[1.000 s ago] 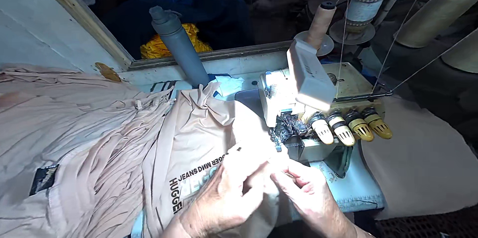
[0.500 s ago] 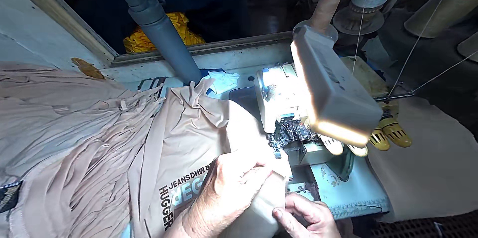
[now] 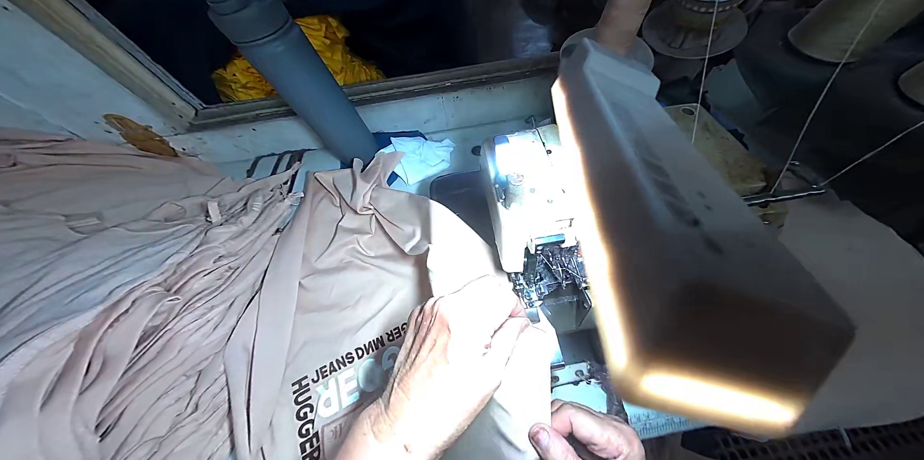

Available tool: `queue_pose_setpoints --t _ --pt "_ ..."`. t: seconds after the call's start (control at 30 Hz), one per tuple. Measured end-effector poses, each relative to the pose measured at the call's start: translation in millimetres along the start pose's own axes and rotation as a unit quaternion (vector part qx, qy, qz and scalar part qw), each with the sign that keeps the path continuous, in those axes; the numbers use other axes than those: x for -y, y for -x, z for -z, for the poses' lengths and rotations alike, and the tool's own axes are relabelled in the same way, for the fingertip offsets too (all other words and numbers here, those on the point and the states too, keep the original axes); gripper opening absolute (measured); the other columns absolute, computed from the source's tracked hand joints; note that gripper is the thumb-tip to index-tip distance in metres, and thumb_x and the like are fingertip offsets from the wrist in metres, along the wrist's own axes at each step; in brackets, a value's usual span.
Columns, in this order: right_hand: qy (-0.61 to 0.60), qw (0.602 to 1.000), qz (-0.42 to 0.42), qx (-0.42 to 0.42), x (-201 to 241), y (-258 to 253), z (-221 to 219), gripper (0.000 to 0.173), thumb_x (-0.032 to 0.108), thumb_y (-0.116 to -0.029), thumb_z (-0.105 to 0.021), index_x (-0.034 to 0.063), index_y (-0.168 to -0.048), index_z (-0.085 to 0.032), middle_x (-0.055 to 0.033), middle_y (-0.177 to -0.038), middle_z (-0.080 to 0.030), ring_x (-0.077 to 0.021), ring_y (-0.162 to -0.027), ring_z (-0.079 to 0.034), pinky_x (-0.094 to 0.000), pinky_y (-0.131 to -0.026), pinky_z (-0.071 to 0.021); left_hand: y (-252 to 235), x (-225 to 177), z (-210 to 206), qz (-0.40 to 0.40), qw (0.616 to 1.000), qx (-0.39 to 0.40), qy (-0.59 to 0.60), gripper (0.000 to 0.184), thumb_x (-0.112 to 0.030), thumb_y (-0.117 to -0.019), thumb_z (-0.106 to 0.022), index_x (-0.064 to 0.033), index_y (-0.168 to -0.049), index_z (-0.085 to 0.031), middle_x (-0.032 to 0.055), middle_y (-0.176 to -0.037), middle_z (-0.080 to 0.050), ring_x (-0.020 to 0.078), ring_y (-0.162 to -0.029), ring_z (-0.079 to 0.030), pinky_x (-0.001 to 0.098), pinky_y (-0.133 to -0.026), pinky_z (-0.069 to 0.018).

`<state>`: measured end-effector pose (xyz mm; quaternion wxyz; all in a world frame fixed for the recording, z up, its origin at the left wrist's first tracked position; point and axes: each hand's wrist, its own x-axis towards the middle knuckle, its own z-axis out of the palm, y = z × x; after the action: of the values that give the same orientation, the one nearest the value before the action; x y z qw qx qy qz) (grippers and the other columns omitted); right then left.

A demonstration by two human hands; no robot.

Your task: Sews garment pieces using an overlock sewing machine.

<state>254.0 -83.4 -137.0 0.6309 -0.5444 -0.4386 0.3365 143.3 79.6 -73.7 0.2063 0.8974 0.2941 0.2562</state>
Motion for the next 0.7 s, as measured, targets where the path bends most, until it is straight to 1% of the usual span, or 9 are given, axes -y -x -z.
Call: queue_pose_setpoints --t 0.07,0.13,0.2,0.27,0.37,0.47,0.53,0.6,0.7 --pt "-0.019 1.0 -0.016 0.001 1.0 1.4 0.7 0.014 -0.002 -0.089 -0.067 -0.0061 -0.076 -0.067 -0.0037 -0.073 -0.07 0.003 -0.071 -0.063 -0.0144 -0.067 -0.0511 0.2 -2.5 -2.6 0.001 1.0 -0.009 -0.019 0.02 -0.031 -0.0936 -0.059 -0.0218 -0.079 -0.069 -0.0116 -0.07 -0.061 -0.002 -0.063 -0.059 0.0189 -0.053 -0.0466" --pt "-0.056 0.997 -0.052 -0.007 3.0 4.0 0.3 0.007 -0.003 -0.0888 -0.067 0.0003 -0.083 -0.066 0.005 -0.071 -0.067 0.0062 -0.065 -0.059 -0.0131 -0.061 -0.048 1.9 -3.6 -4.5 -0.014 0.999 -0.018 -0.044 0.022 -0.032 -0.0954 -0.057 -0.0207 -0.08 -0.069 -0.0095 -0.071 -0.062 0.0008 -0.065 -0.061 0.021 -0.053 -0.0472" --pt "-0.089 0.991 -0.097 -0.014 6.1 5.9 1.2 0.016 -0.005 -0.0868 -0.068 0.0084 -0.094 -0.062 0.0111 -0.073 -0.067 0.006 -0.063 -0.059 -0.0141 -0.058 -0.049 5.0 -4.6 -6.9 -0.065 0.993 -0.043 -0.087 0.025 -0.028 -0.0973 -0.055 -0.0166 -0.081 -0.071 -0.0037 -0.074 -0.065 0.0082 -0.065 -0.064 0.0247 -0.053 -0.0495" --pt "-0.111 0.987 -0.113 -0.02 6.9 6.3 3.4 0.025 -0.006 -0.0851 -0.068 0.0133 -0.097 -0.057 0.014 -0.072 -0.064 0.0058 -0.061 -0.058 -0.0141 -0.057 -0.0476 8.9 -4.9 -11.2 -0.112 0.982 -0.078 -0.129 0.024 -0.023 -0.0972 -0.056 -0.0132 -0.082 -0.072 0.0009 -0.075 -0.066 0.0145 -0.064 -0.064 0.0276 -0.052 -0.05" --pt "-0.16 0.981 -0.107 -0.015 8.1 5.2 9.1 0.029 -0.008 -0.0836 -0.064 0.017 -0.096 -0.054 0.0149 -0.075 -0.062 0.0065 -0.064 -0.057 -0.0126 -0.058 -0.0467 16.3 -7.0 -14.4 -0.135 0.975 -0.095 -0.147 0.021 -0.018 -0.0971 -0.057 -0.011 -0.088 -0.074 0.004 -0.083 -0.069 0.0184 -0.07 -0.065 0.0299 -0.059 -0.0515" --pt "-0.187 0.976 -0.108 -0.022 13.5 1.2 12.8 0.03 -0.009 -0.0811 -0.063 0.0182 -0.093 -0.056 0.0154 -0.074 -0.06 0.0071 -0.063 -0.055 -0.0114 -0.057 -0.0458 22.2 -8.0 -15.3 -0.122 0.977 -0.098 -0.146 0.023 -0.019 -0.0995 -0.055 -0.0119 -0.099 -0.077 0.0061 -0.104 -0.077 0.0206 -0.091 -0.072 0.0332 -0.077 -0.0566" --pt "-0.179 0.977 -0.113 -0.041 20.6 -6.2 13.0 0.031 -0.012 -0.0791 -0.06 0.017 -0.089 -0.056 0.0142 -0.072 -0.058 0.0065 -0.061 -0.054 -0.0117 -0.056 -0.0454 19.3 -4.3 -16.8 -0.112 0.978 -0.103 -0.145 0.025 -0.019 -0.0987 -0.055 -0.0113 -0.101 -0.079 0.0056 -0.108 -0.077 0.0216 -0.099 -0.073 0.0354 -0.084 -0.0577" --pt "-0.155 0.981 -0.103 -0.057 26.6 -18.2 13.5 0.031 -0.013 -0.0776 -0.06 0.0153 -0.087 -0.056 0.0127 -0.071 -0.06 0.0057 -0.06 -0.055 -0.0117 -0.055 -0.0455 10.5 2.3 -16.4 -0.096 0.98 -0.101 -0.145 0.026 -0.019 -0.0978 -0.055 -0.0111 -0.099 -0.08 0.0052 -0.106 -0.077 0.0225 -0.102 -0.072 0.0374 -0.086 -0.0577" --pt "-0.097 0.991 -0.068 -0.069 28.7 -37.1 10.6 0.028 -0.011 -0.0761 -0.063 0.0145 -0.085 -0.055 0.0132 -0.068 -0.057 0.0066 -0.056 -0.051 -0.0102 -0.051 -0.0427 -10.0 15.3 -16.8 -0.072 0.979 -0.13 -0.138 0.025 -0.019 -0.0962 -0.056 -0.0112 -0.084 -0.076 0.0054 -0.099 -0.073 0.0218 -0.097 -0.068 0.037 -0.082 -0.0546"
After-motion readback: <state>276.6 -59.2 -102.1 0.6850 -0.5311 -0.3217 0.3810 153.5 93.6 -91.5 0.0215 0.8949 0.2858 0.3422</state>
